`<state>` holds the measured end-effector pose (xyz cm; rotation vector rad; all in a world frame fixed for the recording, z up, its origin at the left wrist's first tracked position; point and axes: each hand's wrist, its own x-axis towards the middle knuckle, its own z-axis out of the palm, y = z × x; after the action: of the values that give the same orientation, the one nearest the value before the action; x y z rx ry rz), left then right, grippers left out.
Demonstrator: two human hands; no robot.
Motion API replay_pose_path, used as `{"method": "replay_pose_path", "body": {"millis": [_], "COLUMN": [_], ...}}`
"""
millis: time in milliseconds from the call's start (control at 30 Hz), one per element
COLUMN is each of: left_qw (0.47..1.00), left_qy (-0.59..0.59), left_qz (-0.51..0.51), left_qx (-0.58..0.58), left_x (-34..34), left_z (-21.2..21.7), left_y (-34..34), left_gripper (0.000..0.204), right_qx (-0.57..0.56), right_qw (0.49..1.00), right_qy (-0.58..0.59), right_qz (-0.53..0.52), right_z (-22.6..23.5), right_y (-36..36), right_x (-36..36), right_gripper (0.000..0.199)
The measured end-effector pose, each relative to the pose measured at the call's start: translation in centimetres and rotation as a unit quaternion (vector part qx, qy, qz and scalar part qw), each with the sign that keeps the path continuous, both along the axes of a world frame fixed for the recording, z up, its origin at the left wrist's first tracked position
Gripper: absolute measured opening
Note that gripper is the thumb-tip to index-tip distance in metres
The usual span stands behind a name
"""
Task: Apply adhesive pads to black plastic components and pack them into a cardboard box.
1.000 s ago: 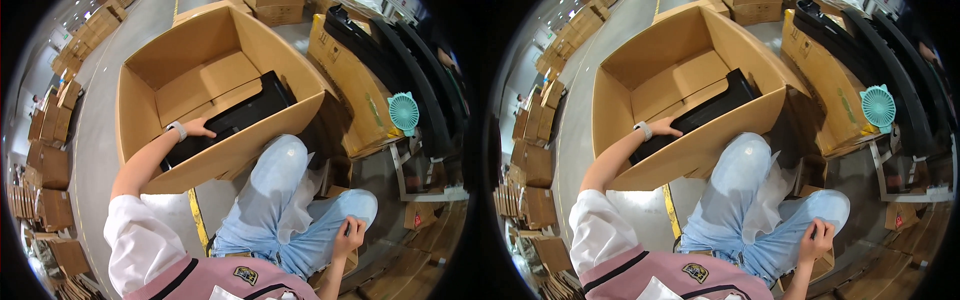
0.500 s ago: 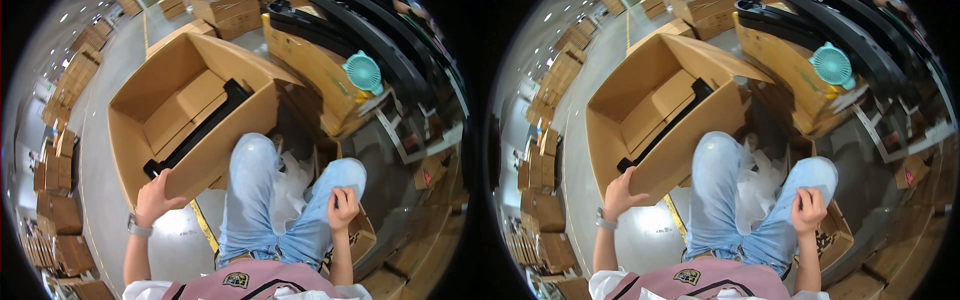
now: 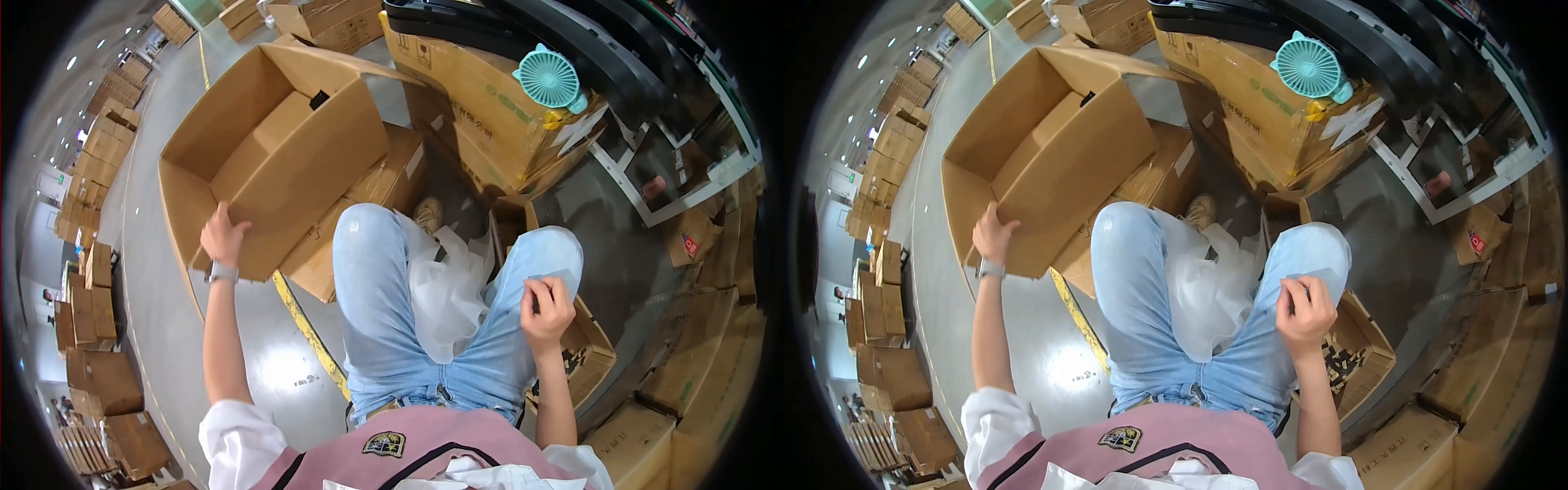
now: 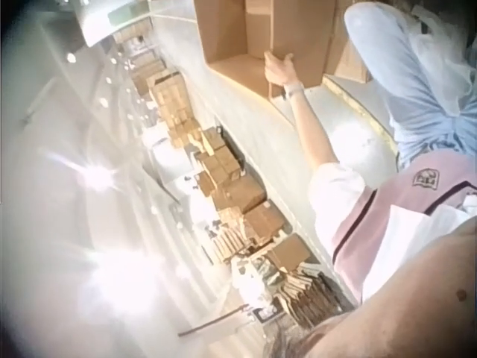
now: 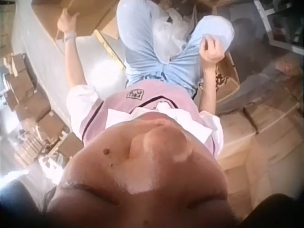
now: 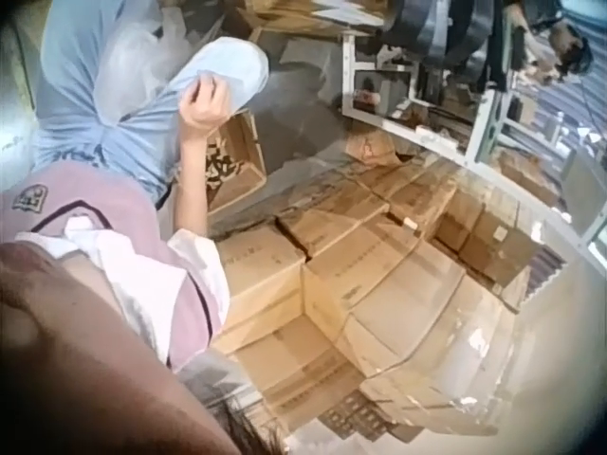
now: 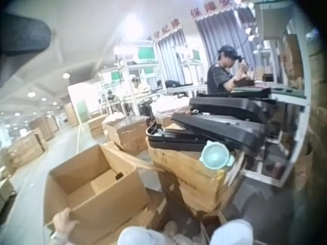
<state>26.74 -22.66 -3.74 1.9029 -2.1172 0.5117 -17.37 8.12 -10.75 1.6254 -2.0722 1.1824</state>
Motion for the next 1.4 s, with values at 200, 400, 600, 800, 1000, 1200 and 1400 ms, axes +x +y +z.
{"method": "replay_pose_path", "body": {"millis": [200, 400, 600, 800, 1000, 1200, 1400], "left_qw": [0.997, 0.997, 0.994, 0.991, 0.988, 0.986, 0.989], "left_qy": [-0.026, -0.025, -0.004, -0.009, -0.012, -0.04, -0.077], "left_qz": [0.062, 0.064, 0.102, 0.13, 0.154, 0.158, 0.13], "left_qx": [0.023, 0.031, 0.028, 0.021, 0.016, 0.016, 0.0], "left_x": [0.8, -0.6, -4.3, -5.8, -6.8, -6.6, -5.9], "left_z": [-0.4, -0.5, 0.2, 0.4, 0.3, -0.1, 1.6], "left_y": [-9.4, -16.4, -22.2, -29.1, -34.3, -38.0, -42.0], "left_gripper": [0.05, 0.05, 0.046, 0.044, 0.044, 0.045, 0.049], "right_qx": [0.026, 0.043, 0.144, 0.216, 0.2, 0.272, 0.303], "right_qw": [1.0, 0.999, 0.99, 0.94, 0.94, 0.941, 0.922], "right_qy": [0.012, 0.011, -0.004, -0.148, -0.028, -0.111, -0.188], "right_qz": [-0.003, -0.007, -0.013, 0.217, 0.275, 0.167, 0.152], "right_z": [-0.5, -0.2, 0.7, 2.3, -7.5, -19.9, -18.7], "right_y": [-0.8, -1.4, -3.0, -17.2, -39.0, -47.9, -44.2], "right_x": [0.6, 0.3, 0.3, 1.4, 2.1, 1.0, 3.0], "right_gripper": [0.016, 0.016, 0.016, 0.023, 0.047, 0.075, 0.066]}}
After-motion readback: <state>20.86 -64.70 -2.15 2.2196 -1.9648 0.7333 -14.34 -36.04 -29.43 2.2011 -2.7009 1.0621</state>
